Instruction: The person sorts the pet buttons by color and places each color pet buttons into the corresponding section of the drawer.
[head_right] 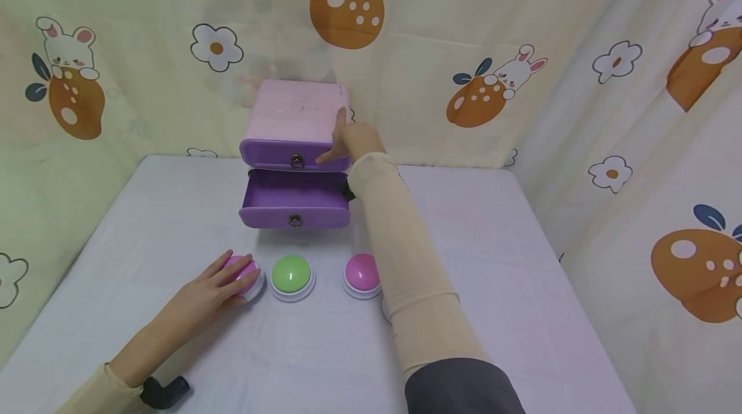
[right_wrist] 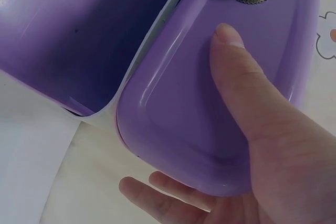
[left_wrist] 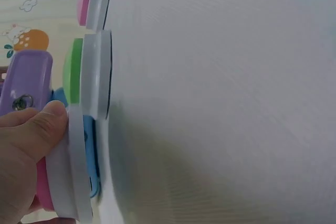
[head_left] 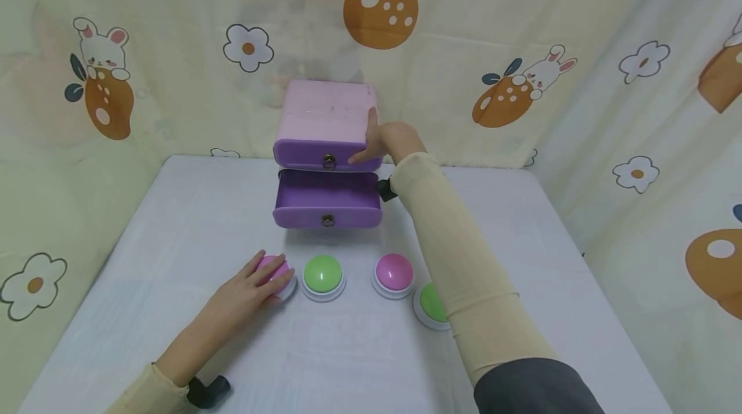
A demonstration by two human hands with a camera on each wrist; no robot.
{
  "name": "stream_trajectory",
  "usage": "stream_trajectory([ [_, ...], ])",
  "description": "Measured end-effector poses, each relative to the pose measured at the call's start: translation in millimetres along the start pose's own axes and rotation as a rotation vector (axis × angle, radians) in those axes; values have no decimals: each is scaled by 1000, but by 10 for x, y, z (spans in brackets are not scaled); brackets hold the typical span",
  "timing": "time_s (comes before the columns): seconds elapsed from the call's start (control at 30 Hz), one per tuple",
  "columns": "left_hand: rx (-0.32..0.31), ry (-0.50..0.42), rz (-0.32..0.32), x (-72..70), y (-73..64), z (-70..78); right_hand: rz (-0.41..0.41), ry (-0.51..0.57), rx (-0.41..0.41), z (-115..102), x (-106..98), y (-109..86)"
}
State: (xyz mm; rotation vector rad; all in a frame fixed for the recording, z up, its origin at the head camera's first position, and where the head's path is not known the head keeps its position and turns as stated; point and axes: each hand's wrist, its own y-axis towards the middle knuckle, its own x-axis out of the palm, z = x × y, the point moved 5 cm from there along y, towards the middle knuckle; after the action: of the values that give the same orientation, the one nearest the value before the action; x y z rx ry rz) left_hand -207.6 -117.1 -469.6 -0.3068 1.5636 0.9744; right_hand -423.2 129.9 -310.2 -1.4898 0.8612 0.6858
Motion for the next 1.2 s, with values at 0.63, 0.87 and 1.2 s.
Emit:
stream_trajectory([
  [0.63,58,-12,90,-261,252,219,15,3,-26,9,-6,-13],
  [0.87,31,-37,74,-350,395,280,35,8,-25,12,-7,-51],
  [1.2,34,-46,125,-442,583,335,34,2,-22,7,-1,-62],
])
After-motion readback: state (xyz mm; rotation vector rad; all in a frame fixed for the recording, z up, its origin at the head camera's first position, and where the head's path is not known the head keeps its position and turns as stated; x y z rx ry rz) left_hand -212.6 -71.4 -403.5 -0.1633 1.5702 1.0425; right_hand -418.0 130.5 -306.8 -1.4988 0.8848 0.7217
